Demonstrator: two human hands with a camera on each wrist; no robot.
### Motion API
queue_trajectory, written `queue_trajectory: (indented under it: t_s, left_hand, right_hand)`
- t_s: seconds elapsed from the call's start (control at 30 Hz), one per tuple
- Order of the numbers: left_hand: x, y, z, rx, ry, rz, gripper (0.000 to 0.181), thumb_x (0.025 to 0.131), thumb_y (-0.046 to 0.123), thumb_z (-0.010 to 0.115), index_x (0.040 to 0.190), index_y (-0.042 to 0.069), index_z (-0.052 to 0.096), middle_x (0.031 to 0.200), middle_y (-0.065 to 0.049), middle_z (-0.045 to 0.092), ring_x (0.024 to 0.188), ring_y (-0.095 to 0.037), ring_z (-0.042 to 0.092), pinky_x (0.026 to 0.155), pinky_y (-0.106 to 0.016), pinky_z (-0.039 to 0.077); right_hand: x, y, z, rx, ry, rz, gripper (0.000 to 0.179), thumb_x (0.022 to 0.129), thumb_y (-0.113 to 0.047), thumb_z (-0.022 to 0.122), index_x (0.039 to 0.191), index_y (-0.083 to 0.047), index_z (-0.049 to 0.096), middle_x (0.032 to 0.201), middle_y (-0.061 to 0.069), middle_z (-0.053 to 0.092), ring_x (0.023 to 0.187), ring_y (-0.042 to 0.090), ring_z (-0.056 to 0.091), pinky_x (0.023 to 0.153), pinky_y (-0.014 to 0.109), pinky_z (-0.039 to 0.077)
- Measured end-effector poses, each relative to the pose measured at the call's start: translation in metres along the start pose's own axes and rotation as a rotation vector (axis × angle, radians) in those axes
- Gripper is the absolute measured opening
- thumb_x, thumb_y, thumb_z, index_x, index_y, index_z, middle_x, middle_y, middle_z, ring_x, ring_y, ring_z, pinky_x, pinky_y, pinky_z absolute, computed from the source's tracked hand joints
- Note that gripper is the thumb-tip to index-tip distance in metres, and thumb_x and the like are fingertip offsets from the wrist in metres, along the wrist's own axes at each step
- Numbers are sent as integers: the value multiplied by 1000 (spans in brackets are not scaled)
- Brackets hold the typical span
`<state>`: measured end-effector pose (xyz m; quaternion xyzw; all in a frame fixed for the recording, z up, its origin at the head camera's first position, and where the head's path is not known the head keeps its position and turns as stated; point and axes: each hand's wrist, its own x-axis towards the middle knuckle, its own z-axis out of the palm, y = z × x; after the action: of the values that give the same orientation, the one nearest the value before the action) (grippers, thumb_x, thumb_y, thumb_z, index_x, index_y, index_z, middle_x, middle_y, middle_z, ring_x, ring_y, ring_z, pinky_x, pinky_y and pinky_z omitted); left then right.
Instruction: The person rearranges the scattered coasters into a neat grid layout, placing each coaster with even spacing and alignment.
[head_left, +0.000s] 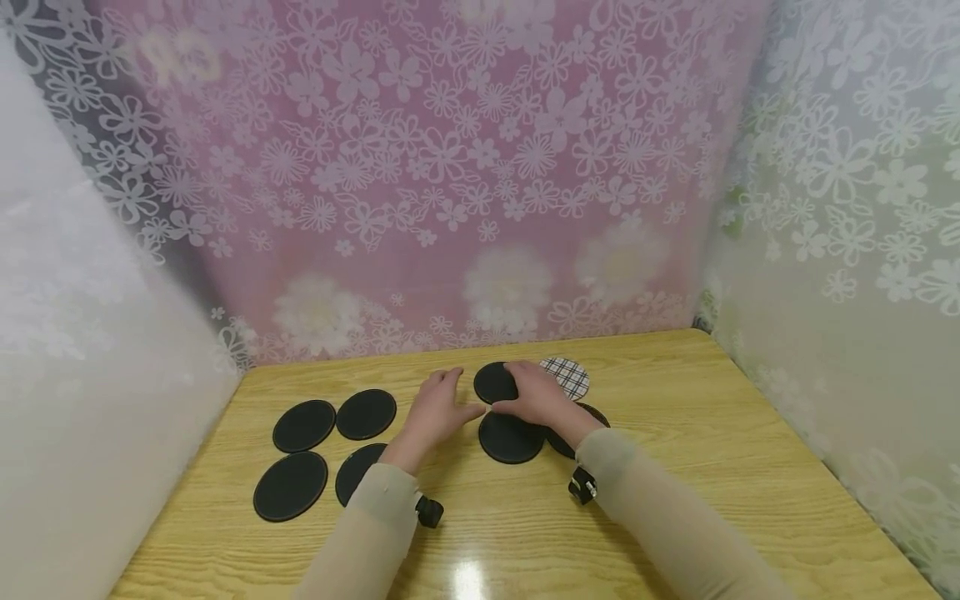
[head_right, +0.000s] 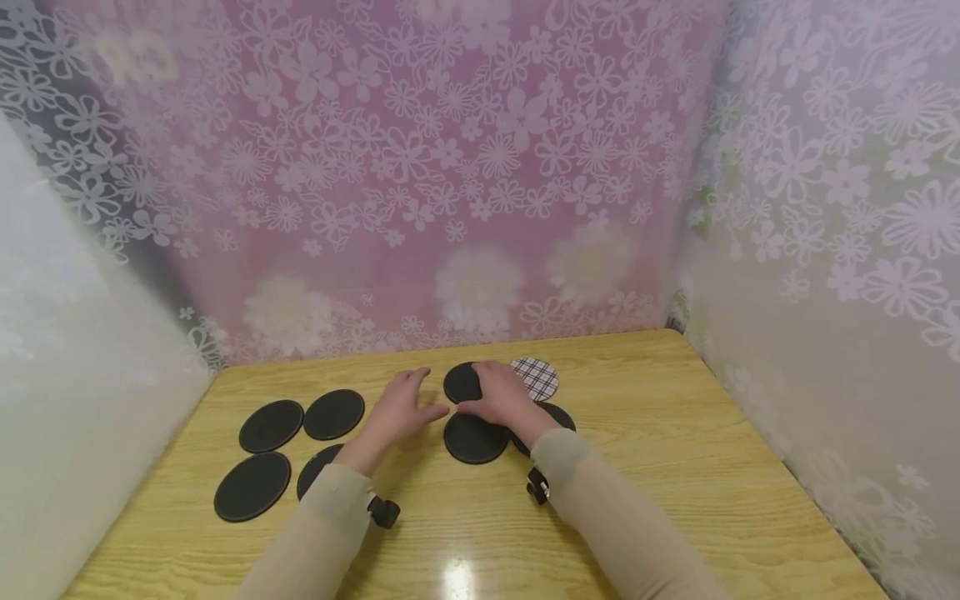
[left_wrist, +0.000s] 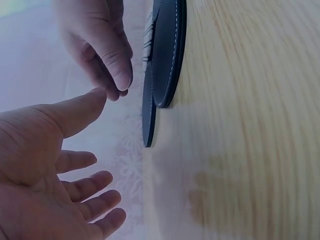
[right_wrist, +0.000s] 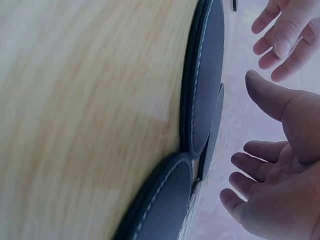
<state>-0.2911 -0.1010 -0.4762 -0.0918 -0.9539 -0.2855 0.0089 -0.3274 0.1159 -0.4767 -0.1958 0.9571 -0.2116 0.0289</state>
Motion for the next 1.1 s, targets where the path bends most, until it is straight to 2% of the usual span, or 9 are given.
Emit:
queue_trajectory:
  t_s: [0.2,0.33,0.57,0.8,1.1]
  left_hand:
    - [-19,-6,-12,32,28,3,84,100,38,86,165,1,47,166,-26,46,151,-48,46,119,-64,43]
    - [-30,-13,-19,55,45,1,84,100,38,85,165,0,47,166,-25,46,153,-47,45,120,-66,40]
    - [-42,-27,-27,98,52,-2,85,101,38,84,165,-2,46,167,-27,44,154,-49,42,122,-69,36]
    - [-52,-35,-36,124,54,-30,86,101,38,84,164,-6,45,168,-31,41,155,-52,38,122,-71,33]
    - [-71,-47,-47,156,62,-13,85,101,35,84,162,-9,45,165,-34,43,154,-55,38,121,-73,33]
  right_hand:
    - [-5,-12,6,-11,5,-55,85,99,-43,86,163,0,50,165,25,49,155,45,43,124,63,37]
    - [-10,-22,8,3,1,-87,85,98,-42,87,163,-1,50,166,23,48,158,44,39,126,66,30]
    - [-15,-33,12,10,-30,-103,89,98,-45,86,166,-5,47,171,19,43,162,41,32,129,66,24]
    - [-20,-43,14,59,-63,-138,90,100,-44,85,169,-4,42,173,20,39,165,41,27,131,64,19]
    - [-27,-59,20,78,-91,-195,90,99,-44,85,168,-5,43,173,19,39,165,39,28,132,62,20]
